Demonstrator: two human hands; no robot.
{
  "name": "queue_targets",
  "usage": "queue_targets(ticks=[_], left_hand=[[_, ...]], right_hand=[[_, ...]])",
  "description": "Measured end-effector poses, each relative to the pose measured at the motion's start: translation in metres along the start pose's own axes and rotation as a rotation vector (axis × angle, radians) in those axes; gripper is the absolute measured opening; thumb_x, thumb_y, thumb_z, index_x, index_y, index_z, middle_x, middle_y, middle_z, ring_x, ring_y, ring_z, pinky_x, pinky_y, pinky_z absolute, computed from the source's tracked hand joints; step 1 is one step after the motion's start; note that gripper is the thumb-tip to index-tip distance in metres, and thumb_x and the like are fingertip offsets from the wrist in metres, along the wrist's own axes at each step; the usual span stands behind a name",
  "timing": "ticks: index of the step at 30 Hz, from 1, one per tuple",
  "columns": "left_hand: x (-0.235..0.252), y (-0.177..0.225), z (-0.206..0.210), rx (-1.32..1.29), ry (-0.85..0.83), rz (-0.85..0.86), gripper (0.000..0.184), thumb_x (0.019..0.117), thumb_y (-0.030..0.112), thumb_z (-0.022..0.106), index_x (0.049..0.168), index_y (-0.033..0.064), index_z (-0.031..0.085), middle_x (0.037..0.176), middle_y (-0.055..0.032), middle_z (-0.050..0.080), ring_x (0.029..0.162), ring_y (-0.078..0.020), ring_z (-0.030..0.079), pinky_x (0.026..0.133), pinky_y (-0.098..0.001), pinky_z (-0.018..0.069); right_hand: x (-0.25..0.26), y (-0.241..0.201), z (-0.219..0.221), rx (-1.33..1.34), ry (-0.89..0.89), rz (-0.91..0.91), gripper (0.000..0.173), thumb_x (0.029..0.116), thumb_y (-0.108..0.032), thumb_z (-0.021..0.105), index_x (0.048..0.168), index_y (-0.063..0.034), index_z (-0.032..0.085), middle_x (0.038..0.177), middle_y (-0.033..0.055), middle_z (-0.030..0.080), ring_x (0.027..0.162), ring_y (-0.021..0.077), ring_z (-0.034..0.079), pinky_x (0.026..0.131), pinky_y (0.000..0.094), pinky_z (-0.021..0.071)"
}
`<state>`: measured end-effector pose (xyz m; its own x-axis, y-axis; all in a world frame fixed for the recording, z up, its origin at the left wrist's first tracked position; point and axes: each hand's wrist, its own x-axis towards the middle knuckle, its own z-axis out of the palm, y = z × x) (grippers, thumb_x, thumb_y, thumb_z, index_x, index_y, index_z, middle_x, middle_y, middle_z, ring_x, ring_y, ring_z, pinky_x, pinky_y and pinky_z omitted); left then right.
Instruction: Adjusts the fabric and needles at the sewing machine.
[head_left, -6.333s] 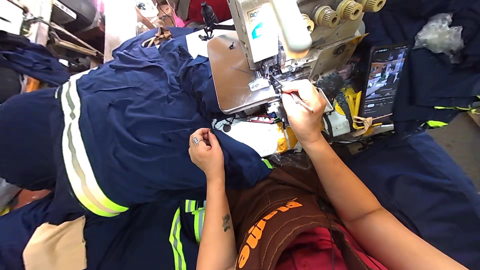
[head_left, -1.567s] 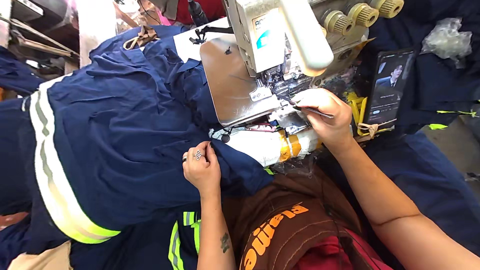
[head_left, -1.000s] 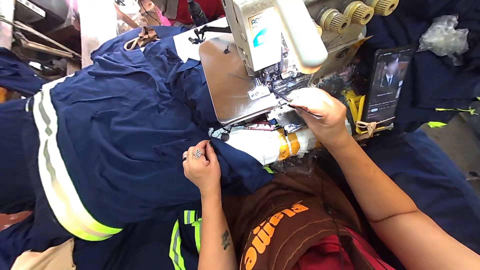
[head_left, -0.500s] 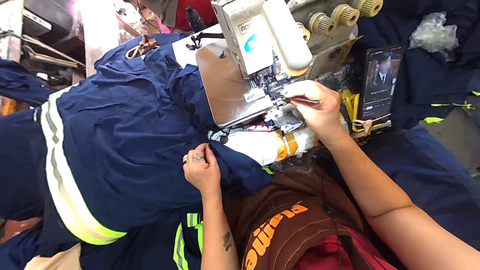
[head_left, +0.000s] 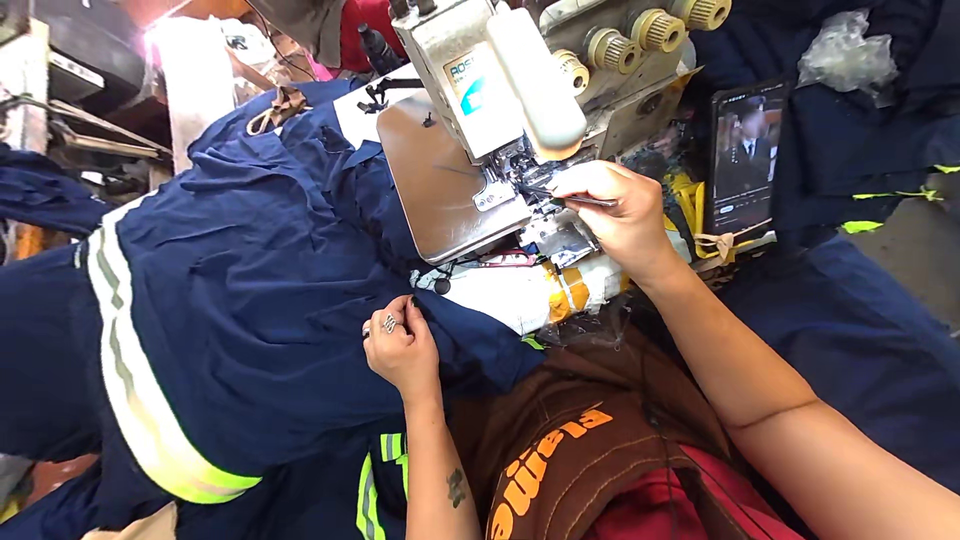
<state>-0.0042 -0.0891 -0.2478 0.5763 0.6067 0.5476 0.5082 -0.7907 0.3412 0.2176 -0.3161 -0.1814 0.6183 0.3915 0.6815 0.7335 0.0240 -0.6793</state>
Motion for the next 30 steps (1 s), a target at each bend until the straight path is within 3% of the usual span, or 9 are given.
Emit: queue_targets(ticks=[5, 9, 14, 23, 30], left_hand=[[0.001, 0.002, -0.001, -0.006, -0.006, 0.005, 0.022, 0.1003, 0.015, 0.059, 0.101, 0.0019, 0.076, 0.085, -0.0147, 0.072, 0.082, -0.0282, 0.067, 0.079, -0.0451, 0.0486], [0.001, 0.001, -0.002, -0.003, -0.017, 0.009, 0.021, 0.1001, 0.014, 0.059, 0.101, 0.0015, 0.076, 0.086, -0.0148, 0.072, 0.083, -0.0289, 0.067, 0.079, -0.045, 0.0493], [0.0, 0.0, 0.0, 0.011, 0.001, 0.019, 0.021, 0.0998, 0.014, 0.06, 0.098, 0.0027, 0.077, 0.083, -0.0129, 0.071, 0.081, -0.0262, 0.067, 0.077, -0.0425, 0.0488], [0.0, 0.0, 0.0, 0.02, 0.001, 0.022, 0.021, 0.1, 0.014, 0.059, 0.099, 0.0024, 0.077, 0.085, -0.0134, 0.072, 0.081, -0.0254, 0.067, 0.078, -0.0419, 0.0487], [0.0, 0.0, 0.0, 0.011, 0.008, 0.024, 0.02, 0.0998, 0.013, 0.06, 0.098, 0.0027, 0.077, 0.082, -0.0119, 0.071, 0.079, -0.0244, 0.066, 0.077, -0.0405, 0.048]], right_hand=[[-0.002, 0.0, 0.006, -0.16, -0.05, -0.038, 0.013, 0.0915, 0.005, 0.068, 0.099, -0.0004, 0.078, 0.104, 0.0144, 0.076, 0.104, 0.0211, 0.072, 0.096, 0.0327, 0.0573], [0.0, 0.003, 0.006, -0.042, -0.004, -0.031, 0.015, 0.0897, 0.008, 0.067, 0.099, 0.0019, 0.077, 0.105, 0.0156, 0.075, 0.104, 0.0206, 0.072, 0.096, 0.0332, 0.058], [0.006, 0.007, 0.002, 0.112, 0.077, 0.052, 0.01, 0.088, 0.01, 0.069, 0.095, 0.0047, 0.074, 0.097, 0.0139, 0.075, 0.095, 0.016, 0.073, 0.088, 0.0304, 0.0601], [0.01, 0.003, 0.008, 0.047, 0.024, 0.013, 0.012, 0.0888, 0.008, 0.07, 0.098, 0.0022, 0.075, 0.102, 0.0142, 0.075, 0.099, 0.0173, 0.073, 0.09, 0.0312, 0.0598], [0.006, 0.003, 0.011, 0.085, 0.106, 0.03, 0.01, 0.0885, 0.009, 0.07, 0.097, 0.0053, 0.074, 0.099, 0.0152, 0.075, 0.096, 0.0167, 0.073, 0.088, 0.0295, 0.0604]])
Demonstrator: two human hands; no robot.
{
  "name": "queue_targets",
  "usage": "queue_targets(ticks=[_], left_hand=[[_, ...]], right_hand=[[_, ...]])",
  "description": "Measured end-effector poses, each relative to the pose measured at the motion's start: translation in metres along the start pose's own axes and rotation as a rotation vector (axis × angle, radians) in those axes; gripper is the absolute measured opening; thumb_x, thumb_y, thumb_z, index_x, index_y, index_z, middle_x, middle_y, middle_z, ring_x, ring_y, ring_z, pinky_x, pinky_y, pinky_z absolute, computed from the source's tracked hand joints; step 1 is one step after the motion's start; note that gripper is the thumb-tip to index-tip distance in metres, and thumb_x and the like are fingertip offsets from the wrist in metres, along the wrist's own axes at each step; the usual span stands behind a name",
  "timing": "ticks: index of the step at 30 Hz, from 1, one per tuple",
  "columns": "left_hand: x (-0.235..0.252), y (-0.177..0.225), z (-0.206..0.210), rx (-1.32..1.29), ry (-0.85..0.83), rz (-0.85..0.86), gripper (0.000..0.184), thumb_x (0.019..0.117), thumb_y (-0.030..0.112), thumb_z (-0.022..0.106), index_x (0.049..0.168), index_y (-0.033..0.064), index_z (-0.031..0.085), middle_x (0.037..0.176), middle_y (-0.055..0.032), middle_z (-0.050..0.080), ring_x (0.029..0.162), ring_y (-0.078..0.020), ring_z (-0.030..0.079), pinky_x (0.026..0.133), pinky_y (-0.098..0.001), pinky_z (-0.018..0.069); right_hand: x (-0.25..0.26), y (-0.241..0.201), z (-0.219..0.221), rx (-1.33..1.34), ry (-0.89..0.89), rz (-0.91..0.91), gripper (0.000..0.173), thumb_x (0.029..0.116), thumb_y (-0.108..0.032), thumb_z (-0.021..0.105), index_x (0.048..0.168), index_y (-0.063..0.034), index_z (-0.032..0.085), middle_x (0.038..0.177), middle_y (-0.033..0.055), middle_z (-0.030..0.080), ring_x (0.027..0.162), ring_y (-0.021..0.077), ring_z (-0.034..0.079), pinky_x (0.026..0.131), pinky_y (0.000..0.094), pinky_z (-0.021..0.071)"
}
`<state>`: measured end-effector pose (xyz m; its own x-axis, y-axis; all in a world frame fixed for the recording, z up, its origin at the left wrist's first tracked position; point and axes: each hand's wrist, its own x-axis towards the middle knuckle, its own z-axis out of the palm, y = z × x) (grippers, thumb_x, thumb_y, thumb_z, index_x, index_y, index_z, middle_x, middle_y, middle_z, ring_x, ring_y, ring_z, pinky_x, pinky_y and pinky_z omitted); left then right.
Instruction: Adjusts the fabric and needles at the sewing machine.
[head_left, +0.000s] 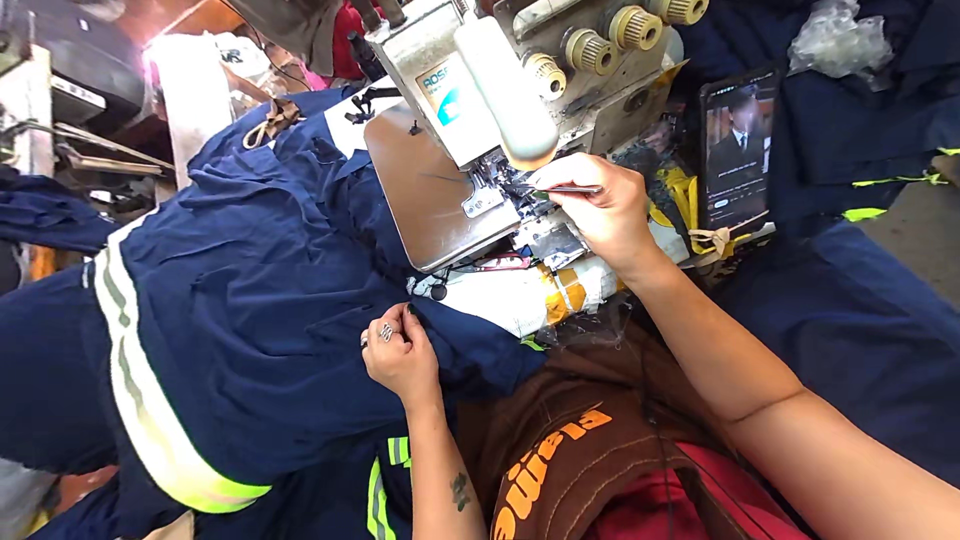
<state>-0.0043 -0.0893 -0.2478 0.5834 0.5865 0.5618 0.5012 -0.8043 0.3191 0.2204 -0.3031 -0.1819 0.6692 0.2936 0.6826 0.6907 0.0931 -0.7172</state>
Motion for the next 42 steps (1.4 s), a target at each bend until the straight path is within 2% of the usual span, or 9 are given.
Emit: queue_targets(ticks=[4, 7, 11, 16, 20, 27, 31, 38, 42], left_hand=[[0.0, 0.0, 0.0, 0.009, 0.0, 0.001, 0.021, 0.1003, 0.014, 0.059, 0.098, 0.0027, 0.077, 0.084, -0.0131, 0.071, 0.081, -0.0251, 0.066, 0.078, -0.0412, 0.0485], [0.0, 0.001, -0.001, 0.001, -0.016, 0.006, 0.022, 0.1006, 0.014, 0.058, 0.1, 0.0015, 0.077, 0.087, -0.0153, 0.073, 0.084, -0.0279, 0.068, 0.081, -0.0443, 0.0504], [0.0, 0.001, -0.001, 0.007, -0.002, -0.01, 0.021, 0.0999, 0.014, 0.06, 0.098, 0.0022, 0.077, 0.084, -0.0136, 0.072, 0.081, -0.0264, 0.067, 0.078, -0.0422, 0.0493], [0.001, 0.001, 0.0, 0.003, -0.007, -0.013, 0.021, 0.1002, 0.015, 0.06, 0.099, 0.0029, 0.077, 0.084, -0.0128, 0.071, 0.081, -0.0259, 0.066, 0.078, -0.0418, 0.0487], [-0.001, -0.001, 0.001, -0.003, -0.001, -0.012, 0.021, 0.1002, 0.015, 0.06, 0.099, 0.0027, 0.077, 0.085, -0.0135, 0.072, 0.082, -0.0258, 0.067, 0.079, -0.0422, 0.0492], [0.0, 0.001, 0.0, -0.007, -0.005, -0.023, 0.021, 0.1, 0.015, 0.059, 0.1, 0.0024, 0.077, 0.084, -0.0135, 0.071, 0.081, -0.0272, 0.066, 0.078, -0.0433, 0.0484], [0.0, 0.0, 0.001, -0.005, -0.001, -0.023, 0.022, 0.1005, 0.015, 0.059, 0.1, 0.0025, 0.077, 0.084, -0.0136, 0.072, 0.081, -0.027, 0.067, 0.078, -0.0439, 0.0489], [0.0, 0.001, -0.001, -0.025, -0.02, -0.029, 0.023, 0.1011, 0.015, 0.058, 0.101, 0.0022, 0.076, 0.087, -0.0154, 0.072, 0.083, -0.029, 0.067, 0.08, -0.0457, 0.0498], [-0.001, 0.0, 0.0, -0.018, -0.003, -0.029, 0.023, 0.1011, 0.016, 0.058, 0.099, 0.0032, 0.077, 0.084, -0.014, 0.071, 0.082, -0.0285, 0.067, 0.078, -0.0446, 0.0493]], right_hand=[[0.007, -0.007, 0.003, 0.043, 0.038, 0.07, 0.01, 0.0879, 0.009, 0.07, 0.097, 0.0061, 0.071, 0.097, 0.0126, 0.074, 0.092, 0.013, 0.072, 0.084, 0.0277, 0.061], [0.008, -0.01, 0.012, 0.064, 0.047, 0.19, 0.017, 0.0885, 0.007, 0.07, 0.105, 0.0057, 0.067, 0.099, 0.0104, 0.074, 0.091, 0.0103, 0.073, 0.084, 0.0275, 0.0626], [0.007, -0.009, 0.022, 0.013, 0.052, 0.275, 0.018, 0.0901, 0.004, 0.07, 0.108, 0.0034, 0.066, 0.098, 0.0089, 0.074, 0.089, 0.0105, 0.074, 0.082, 0.0282, 0.0637], [0.004, -0.013, 0.012, -0.034, 0.046, 0.193, 0.015, 0.0908, 0.007, 0.067, 0.105, 0.0043, 0.066, 0.099, 0.0106, 0.073, 0.091, 0.0128, 0.074, 0.084, 0.0306, 0.0634], [0.001, -0.016, 0.002, -0.106, 0.01, 0.078, 0.01, 0.0919, 0.006, 0.068, 0.101, 0.0047, 0.069, 0.099, 0.0121, 0.074, 0.092, 0.0128, 0.072, 0.083, 0.0271, 0.061], [-0.006, -0.008, -0.001, -0.266, -0.125, -0.066, 0.015, 0.0922, 0.006, 0.066, 0.103, 0.0009, 0.076, 0.108, 0.0156, 0.075, 0.105, 0.022, 0.073, 0.095, 0.033, 0.0576], [-0.006, -0.011, -0.003, -0.211, -0.1, -0.09, 0.013, 0.0919, 0.006, 0.067, 0.1, 0.0017, 0.076, 0.106, 0.0162, 0.075, 0.104, 0.0216, 0.073, 0.095, 0.0328, 0.0581], [-0.017, -0.008, -0.01, -0.345, -0.221, -0.2, 0.015, 0.0941, 0.004, 0.064, 0.099, -0.0012, 0.077, 0.107, 0.0156, 0.076, 0.107, 0.0252, 0.073, 0.096, 0.0362, 0.0576], [-0.018, -0.003, -0.006, -0.363, -0.244, -0.259, 0.018, 0.0957, 0.002, 0.061, 0.1, -0.0024, 0.078, 0.106, 0.018, 0.075, 0.103, 0.028, 0.073, 0.09, 0.0387, 0.0594]])
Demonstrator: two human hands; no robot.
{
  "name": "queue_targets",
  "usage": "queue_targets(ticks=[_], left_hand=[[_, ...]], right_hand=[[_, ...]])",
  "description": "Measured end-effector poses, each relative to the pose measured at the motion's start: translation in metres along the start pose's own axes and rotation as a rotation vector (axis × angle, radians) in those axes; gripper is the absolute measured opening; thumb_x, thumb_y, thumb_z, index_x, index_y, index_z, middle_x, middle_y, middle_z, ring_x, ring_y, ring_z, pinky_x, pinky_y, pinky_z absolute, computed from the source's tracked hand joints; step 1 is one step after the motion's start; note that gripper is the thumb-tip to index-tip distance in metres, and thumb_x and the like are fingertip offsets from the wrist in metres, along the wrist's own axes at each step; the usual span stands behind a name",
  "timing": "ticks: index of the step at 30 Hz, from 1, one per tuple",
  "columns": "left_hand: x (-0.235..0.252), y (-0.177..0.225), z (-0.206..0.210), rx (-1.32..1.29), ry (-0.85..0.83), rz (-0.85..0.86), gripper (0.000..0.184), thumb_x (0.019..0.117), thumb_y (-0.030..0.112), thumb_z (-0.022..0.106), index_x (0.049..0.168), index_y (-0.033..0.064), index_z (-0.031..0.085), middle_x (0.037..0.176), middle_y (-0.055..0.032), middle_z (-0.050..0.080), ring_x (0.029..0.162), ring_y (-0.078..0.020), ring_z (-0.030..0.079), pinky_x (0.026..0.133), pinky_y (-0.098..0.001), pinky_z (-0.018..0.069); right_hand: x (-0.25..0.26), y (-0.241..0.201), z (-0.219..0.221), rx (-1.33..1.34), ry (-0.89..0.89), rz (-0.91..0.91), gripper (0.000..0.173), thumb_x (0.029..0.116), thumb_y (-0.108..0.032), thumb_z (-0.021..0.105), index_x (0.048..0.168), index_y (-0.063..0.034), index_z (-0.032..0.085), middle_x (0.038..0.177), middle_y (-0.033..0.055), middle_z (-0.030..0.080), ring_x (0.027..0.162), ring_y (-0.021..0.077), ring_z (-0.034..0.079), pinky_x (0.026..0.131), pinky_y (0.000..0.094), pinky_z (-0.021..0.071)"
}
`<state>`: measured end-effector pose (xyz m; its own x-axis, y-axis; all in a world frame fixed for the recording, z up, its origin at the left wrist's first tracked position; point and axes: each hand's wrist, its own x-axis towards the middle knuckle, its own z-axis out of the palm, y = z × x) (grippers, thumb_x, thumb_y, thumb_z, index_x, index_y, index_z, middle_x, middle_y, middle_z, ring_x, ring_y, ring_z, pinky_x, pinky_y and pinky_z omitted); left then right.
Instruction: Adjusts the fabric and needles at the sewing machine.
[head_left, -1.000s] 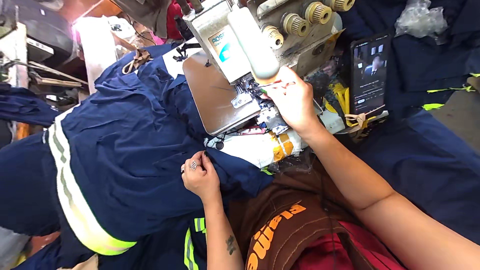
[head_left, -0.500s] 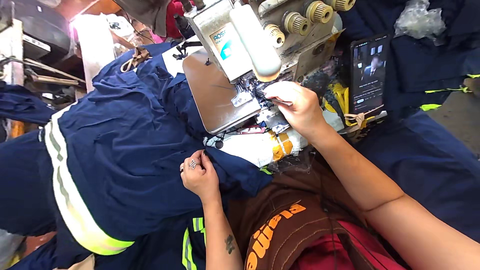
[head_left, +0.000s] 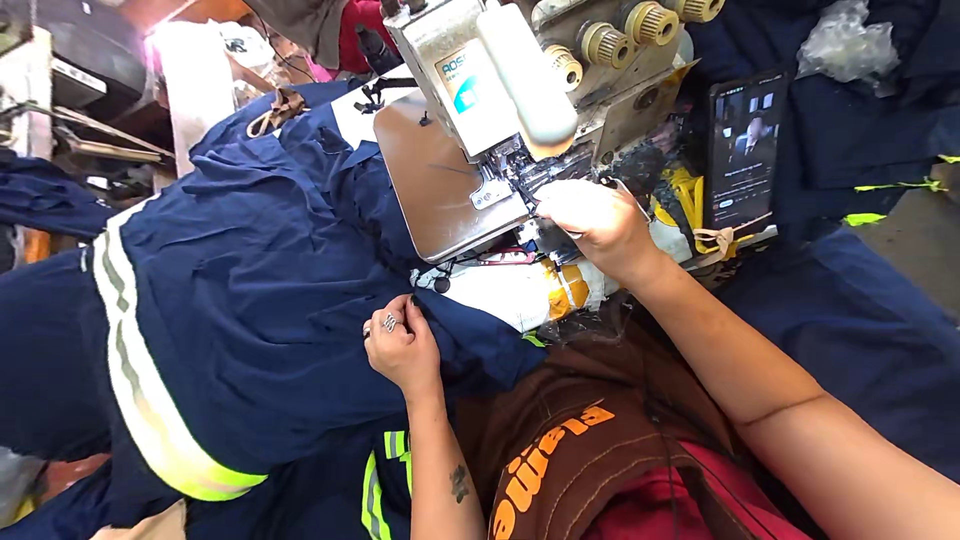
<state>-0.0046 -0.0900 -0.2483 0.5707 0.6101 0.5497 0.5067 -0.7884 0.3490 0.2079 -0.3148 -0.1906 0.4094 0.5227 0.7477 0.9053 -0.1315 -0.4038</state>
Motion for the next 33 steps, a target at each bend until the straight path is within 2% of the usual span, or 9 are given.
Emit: queue_targets(ticks=[2, 5, 8, 17, 26, 33], left_hand=[[0.0002, -0.0001, 0.0002, 0.001, -0.002, 0.001, 0.023, 0.1013, 0.016, 0.058, 0.099, 0.0028, 0.077, 0.085, -0.0147, 0.071, 0.082, -0.0287, 0.067, 0.079, -0.0445, 0.0492], [0.0002, -0.0002, 0.0004, -0.002, -0.004, -0.005, 0.023, 0.1012, 0.016, 0.058, 0.1, 0.0029, 0.077, 0.085, -0.0141, 0.072, 0.083, -0.0282, 0.067, 0.079, -0.0442, 0.0489], [-0.0002, -0.0007, 0.0005, 0.0, -0.004, -0.003, 0.023, 0.1011, 0.017, 0.058, 0.1, 0.0031, 0.077, 0.085, -0.0138, 0.072, 0.083, -0.0281, 0.067, 0.079, -0.0443, 0.0489], [-0.0001, -0.0017, 0.0012, 0.002, 0.001, 0.005, 0.023, 0.1008, 0.016, 0.058, 0.099, 0.0035, 0.077, 0.083, -0.0138, 0.071, 0.081, -0.0272, 0.067, 0.078, -0.0439, 0.0487], [-0.0002, 0.0001, -0.0011, -0.021, -0.018, -0.01, 0.023, 0.1006, 0.015, 0.058, 0.101, 0.002, 0.076, 0.087, -0.0151, 0.072, 0.085, -0.03, 0.067, 0.08, -0.0466, 0.0494], [-0.0001, 0.0005, -0.0002, -0.01, -0.008, -0.012, 0.022, 0.1004, 0.015, 0.058, 0.1, 0.003, 0.077, 0.085, -0.0143, 0.072, 0.083, -0.0285, 0.067, 0.078, -0.0444, 0.0491]], right_hand=[[-0.0006, 0.0006, 0.0007, 0.009, 0.036, -0.003, 0.018, 0.0952, 0.004, 0.061, 0.099, -0.0021, 0.078, 0.106, 0.0179, 0.075, 0.102, 0.0273, 0.074, 0.088, 0.038, 0.0598], [-0.0019, 0.0018, -0.0026, 0.085, 0.11, 0.036, 0.014, 0.0928, 0.005, 0.065, 0.096, -0.0002, 0.078, 0.105, 0.0186, 0.076, 0.104, 0.0265, 0.073, 0.092, 0.0362, 0.0591], [-0.0018, 0.0021, -0.0064, 0.122, 0.134, 0.046, 0.012, 0.0912, 0.006, 0.067, 0.096, 0.0007, 0.077, 0.105, 0.0193, 0.075, 0.103, 0.0259, 0.074, 0.091, 0.0354, 0.0595], [0.0018, 0.0027, -0.0024, 0.072, 0.029, 0.049, 0.017, 0.0934, 0.006, 0.064, 0.1, -0.0008, 0.078, 0.108, 0.016, 0.076, 0.108, 0.0247, 0.073, 0.098, 0.0351, 0.057], [-0.0027, 0.0013, -0.0053, 0.083, 0.066, 0.019, 0.017, 0.093, 0.007, 0.064, 0.096, -0.0011, 0.078, 0.105, 0.0171, 0.076, 0.106, 0.0263, 0.073, 0.095, 0.0371, 0.0583], [-0.0028, 0.0012, -0.0037, -0.011, -0.034, -0.001, 0.02, 0.0948, 0.005, 0.06, 0.099, -0.0032, 0.078, 0.108, 0.0169, 0.076, 0.105, 0.0275, 0.073, 0.091, 0.0385, 0.059]])
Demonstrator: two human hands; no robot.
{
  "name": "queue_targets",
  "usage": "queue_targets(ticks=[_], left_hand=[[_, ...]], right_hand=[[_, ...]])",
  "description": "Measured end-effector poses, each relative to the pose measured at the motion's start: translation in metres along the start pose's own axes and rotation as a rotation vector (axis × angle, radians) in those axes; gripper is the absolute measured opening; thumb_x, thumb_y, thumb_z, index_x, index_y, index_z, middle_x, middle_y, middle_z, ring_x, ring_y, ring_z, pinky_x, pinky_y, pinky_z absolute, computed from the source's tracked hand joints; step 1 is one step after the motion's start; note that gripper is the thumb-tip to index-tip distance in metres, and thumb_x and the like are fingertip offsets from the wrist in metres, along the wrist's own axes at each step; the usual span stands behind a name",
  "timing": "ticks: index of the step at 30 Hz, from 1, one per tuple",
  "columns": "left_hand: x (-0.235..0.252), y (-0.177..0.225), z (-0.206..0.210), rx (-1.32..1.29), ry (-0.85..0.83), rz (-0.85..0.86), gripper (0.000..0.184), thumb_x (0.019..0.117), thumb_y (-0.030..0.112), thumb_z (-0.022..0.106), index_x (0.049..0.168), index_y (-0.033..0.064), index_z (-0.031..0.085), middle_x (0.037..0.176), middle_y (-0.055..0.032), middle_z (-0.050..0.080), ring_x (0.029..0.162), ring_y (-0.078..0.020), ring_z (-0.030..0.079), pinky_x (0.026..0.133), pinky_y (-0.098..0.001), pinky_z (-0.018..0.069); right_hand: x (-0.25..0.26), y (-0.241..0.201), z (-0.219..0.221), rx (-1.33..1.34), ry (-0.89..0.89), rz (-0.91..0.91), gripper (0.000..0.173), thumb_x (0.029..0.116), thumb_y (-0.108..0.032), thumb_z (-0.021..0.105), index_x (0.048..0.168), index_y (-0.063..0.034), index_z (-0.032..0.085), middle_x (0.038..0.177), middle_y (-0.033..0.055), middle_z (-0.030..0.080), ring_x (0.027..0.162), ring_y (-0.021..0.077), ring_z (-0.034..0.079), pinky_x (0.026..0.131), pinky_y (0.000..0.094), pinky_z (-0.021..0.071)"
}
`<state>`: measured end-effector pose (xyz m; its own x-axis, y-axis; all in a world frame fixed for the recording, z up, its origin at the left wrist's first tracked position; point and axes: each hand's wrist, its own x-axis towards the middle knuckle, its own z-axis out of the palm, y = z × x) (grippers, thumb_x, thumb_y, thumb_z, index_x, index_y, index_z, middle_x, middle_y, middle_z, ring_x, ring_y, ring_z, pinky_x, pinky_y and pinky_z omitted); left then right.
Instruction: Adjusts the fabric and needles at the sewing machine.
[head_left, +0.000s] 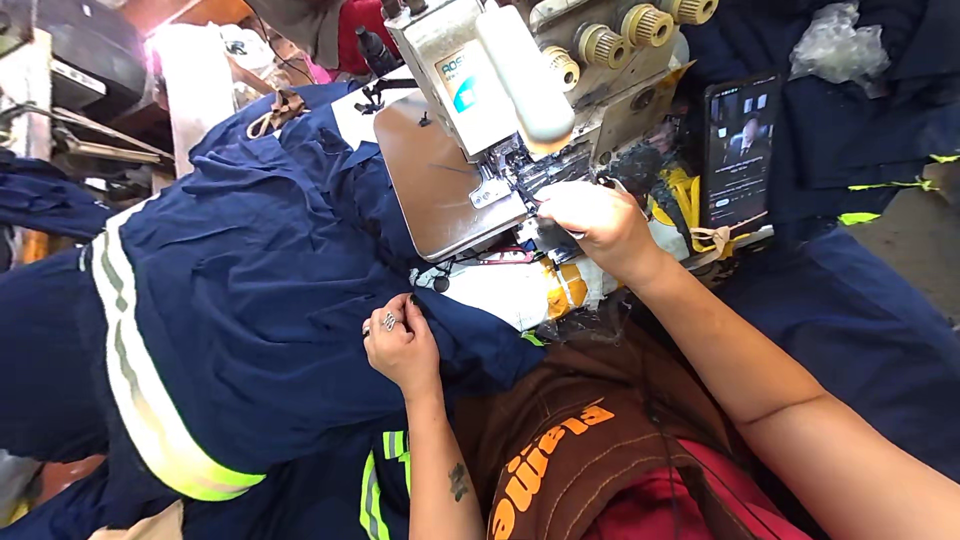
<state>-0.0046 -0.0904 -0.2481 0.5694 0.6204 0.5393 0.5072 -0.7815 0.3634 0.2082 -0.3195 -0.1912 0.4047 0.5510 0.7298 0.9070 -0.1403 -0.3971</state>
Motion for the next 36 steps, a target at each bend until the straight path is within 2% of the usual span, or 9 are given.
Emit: queue_targets(ticks=[6, 11, 13, 18, 20, 25, 29, 32, 36], left_hand=[[0.0, -0.002, 0.0, -0.029, 0.014, -0.003, 0.022, 0.1006, 0.015, 0.058, 0.103, 0.0029, 0.076, 0.086, -0.0141, 0.071, 0.082, -0.0272, 0.066, 0.078, -0.0443, 0.0484], [-0.016, 0.02, -0.016, -0.171, 0.164, 0.114, 0.023, 0.0984, 0.017, 0.065, 0.11, -0.0018, 0.072, 0.108, -0.0197, 0.068, 0.109, -0.0324, 0.06, 0.101, -0.0437, 0.0417], [-0.024, 0.047, -0.026, -0.229, 0.152, 0.241, 0.023, 0.0983, 0.019, 0.065, 0.11, -0.0004, 0.072, 0.107, -0.0187, 0.067, 0.11, -0.0308, 0.06, 0.102, -0.0422, 0.0426], [-0.04, 0.128, -0.032, -0.402, -0.014, 0.536, 0.025, 0.0984, 0.028, 0.07, 0.114, 0.0082, 0.07, 0.097, -0.0081, 0.068, 0.093, -0.0216, 0.062, 0.091, -0.0369, 0.0485], [-0.043, 0.142, -0.02, -0.452, -0.048, 0.571, 0.017, 0.0986, 0.022, 0.069, 0.107, 0.008, 0.075, 0.091, -0.0074, 0.07, 0.086, -0.0204, 0.065, 0.083, -0.0338, 0.052], [-0.051, 0.14, 0.003, -0.435, -0.204, 0.528, 0.017, 0.0993, 0.019, 0.066, 0.095, 0.0075, 0.078, 0.078, -0.0076, 0.071, 0.067, -0.021, 0.068, 0.061, -0.0352, 0.0547], [-0.058, 0.134, -0.005, -0.493, -0.464, 0.652, 0.023, 0.0968, 0.002, 0.061, 0.111, 0.0126, 0.077, 0.112, -0.0109, 0.073, 0.105, -0.0276, 0.069, 0.089, -0.043, 0.057], [-0.057, 0.124, -0.018, -0.514, -0.328, 0.52, 0.017, 0.0985, 0.009, 0.065, 0.111, 0.0116, 0.075, 0.112, -0.0098, 0.073, 0.107, -0.024, 0.068, 0.095, -0.0425, 0.0548], [-0.042, 0.078, -0.03, -0.483, -0.124, 0.23, 0.019, 0.0993, 0.007, 0.06, 0.11, -0.0025, 0.072, 0.104, -0.0152, 0.072, 0.101, -0.0202, 0.069, 0.091, -0.0339, 0.0563]], right_hand=[[-0.003, 0.0, -0.002, 0.038, 0.067, 0.003, 0.017, 0.0945, 0.004, 0.063, 0.098, -0.0025, 0.078, 0.105, 0.0171, 0.076, 0.103, 0.0264, 0.074, 0.09, 0.0377, 0.0595], [-0.011, -0.016, -0.042, 0.224, 0.23, 0.058, 0.012, 0.0927, 0.009, 0.065, 0.096, 0.003, 0.075, 0.105, 0.0192, 0.075, 0.107, 0.0242, 0.073, 0.096, 0.0362, 0.0594], [-0.022, -0.03, -0.063, 0.248, 0.217, 0.084, 0.012, 0.0925, 0.01, 0.063, 0.096, 0.004, 0.073, 0.108, 0.0179, 0.074, 0.109, 0.0231, 0.072, 0.097, 0.0356, 0.0596], [-0.046, -0.067, -0.098, 0.52, -0.049, 0.243, 0.005, 0.0937, -0.001, 0.068, 0.096, -0.0043, 0.071, 0.106, 0.0058, 0.075, 0.102, 0.0137, 0.072, 0.09, 0.0294, 0.0622], [-0.045, -0.07, -0.106, 0.565, -0.128, 0.229, 0.004, 0.0957, -0.004, 0.068, 0.096, -0.0046, 0.071, 0.104, 0.0049, 0.075, 0.101, 0.012, 0.072, 0.089, 0.0272, 0.0619], [-0.024, -0.042, -0.108, 0.573, 0.077, 0.277, 0.012, 0.0906, 0.001, 0.07, 0.099, -0.0088, 0.07, 0.103, 0.0011, 0.075, 0.096, 0.014, 0.074, 0.085, 0.0321, 0.0645], [0.005, -0.018, -0.074, 0.446, 0.048, 0.227, 0.011, 0.0894, 0.007, 0.068, 0.099, 0.0039, 0.072, 0.1, 0.0102, 0.074, 0.096, 0.0138, 0.073, 0.088, 0.0304, 0.0617], [0.022, -0.005, -0.05, 0.363, -0.042, 0.225, 0.012, 0.0919, 0.005, 0.068, 0.102, 0.0004, 0.073, 0.103, 0.0096, 0.075, 0.095, 0.0132, 0.073, 0.088, 0.0309, 0.0616], [0.035, 0.005, -0.037, 0.353, -0.108, 0.274, 0.015, 0.0939, 0.003, 0.066, 0.106, -0.0032, 0.074, 0.106, 0.0066, 0.075, 0.097, 0.011, 0.072, 0.09, 0.0302, 0.0604]])
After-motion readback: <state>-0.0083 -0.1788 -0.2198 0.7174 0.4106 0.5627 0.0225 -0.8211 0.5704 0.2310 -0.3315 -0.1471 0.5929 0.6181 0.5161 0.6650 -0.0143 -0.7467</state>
